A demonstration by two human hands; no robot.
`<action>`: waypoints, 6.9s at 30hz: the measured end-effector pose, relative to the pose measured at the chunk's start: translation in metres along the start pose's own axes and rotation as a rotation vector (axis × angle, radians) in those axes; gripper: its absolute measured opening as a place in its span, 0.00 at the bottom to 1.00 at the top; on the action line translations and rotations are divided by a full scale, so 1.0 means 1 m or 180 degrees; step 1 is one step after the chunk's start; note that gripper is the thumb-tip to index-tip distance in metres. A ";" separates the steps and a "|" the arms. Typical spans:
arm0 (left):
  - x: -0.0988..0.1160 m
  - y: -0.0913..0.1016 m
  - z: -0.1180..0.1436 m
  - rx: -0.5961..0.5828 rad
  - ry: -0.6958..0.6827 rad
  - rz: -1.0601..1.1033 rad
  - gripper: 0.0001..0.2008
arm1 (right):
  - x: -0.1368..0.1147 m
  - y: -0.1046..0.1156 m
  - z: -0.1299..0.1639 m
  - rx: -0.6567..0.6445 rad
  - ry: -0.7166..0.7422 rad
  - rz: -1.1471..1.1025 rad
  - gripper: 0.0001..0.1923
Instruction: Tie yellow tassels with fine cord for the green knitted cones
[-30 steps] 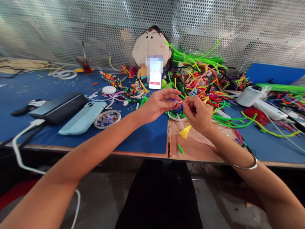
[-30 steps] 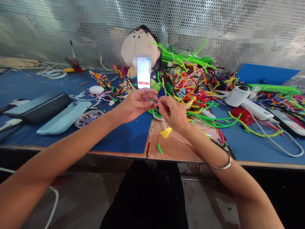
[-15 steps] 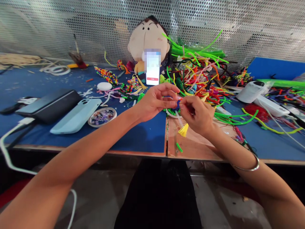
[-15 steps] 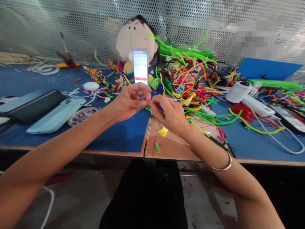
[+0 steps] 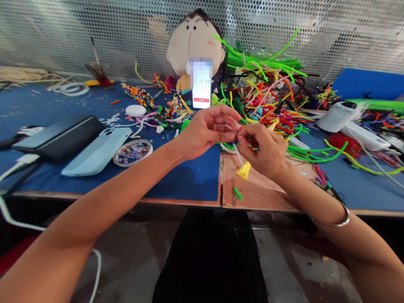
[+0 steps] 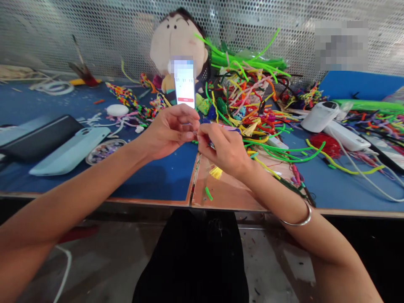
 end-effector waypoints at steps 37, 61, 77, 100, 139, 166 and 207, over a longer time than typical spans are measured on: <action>-0.001 -0.001 -0.005 -0.0337 -0.0436 -0.0299 0.17 | -0.003 -0.001 -0.002 0.0283 0.0525 0.0152 0.04; 0.002 -0.001 -0.002 -0.0309 -0.0509 -0.0630 0.18 | -0.001 0.001 -0.002 0.0214 0.0172 -0.0182 0.03; -0.002 0.003 -0.003 -0.0274 -0.0428 -0.0734 0.20 | 0.001 0.001 0.002 0.0225 0.0034 -0.0263 0.03; -0.002 0.001 -0.003 -0.0295 -0.0519 -0.0882 0.21 | -0.002 0.000 -0.002 0.0253 0.0295 -0.0172 0.03; 0.025 -0.012 0.025 0.0755 -0.2869 -0.4056 0.04 | 0.037 -0.047 0.006 -0.0484 -0.2191 -0.3365 0.04; 0.027 -0.013 0.022 0.0647 -0.2641 -0.4081 0.03 | 0.020 -0.011 -0.003 -0.0091 -0.0736 -0.0848 0.03; 0.022 -0.013 0.022 0.0491 -0.2773 -0.4379 0.06 | 0.036 -0.027 -0.003 -0.0450 -0.1473 -0.2101 0.02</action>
Point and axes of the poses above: each hand's wrist, its own z-axis away from the middle knuckle, its own y-axis out of the back of the hand, x = y × z, the point moved 6 cm from there along -z, towards the middle knuckle, and after that the axes turned 3 degrees about -z, right-handed, at the moved point
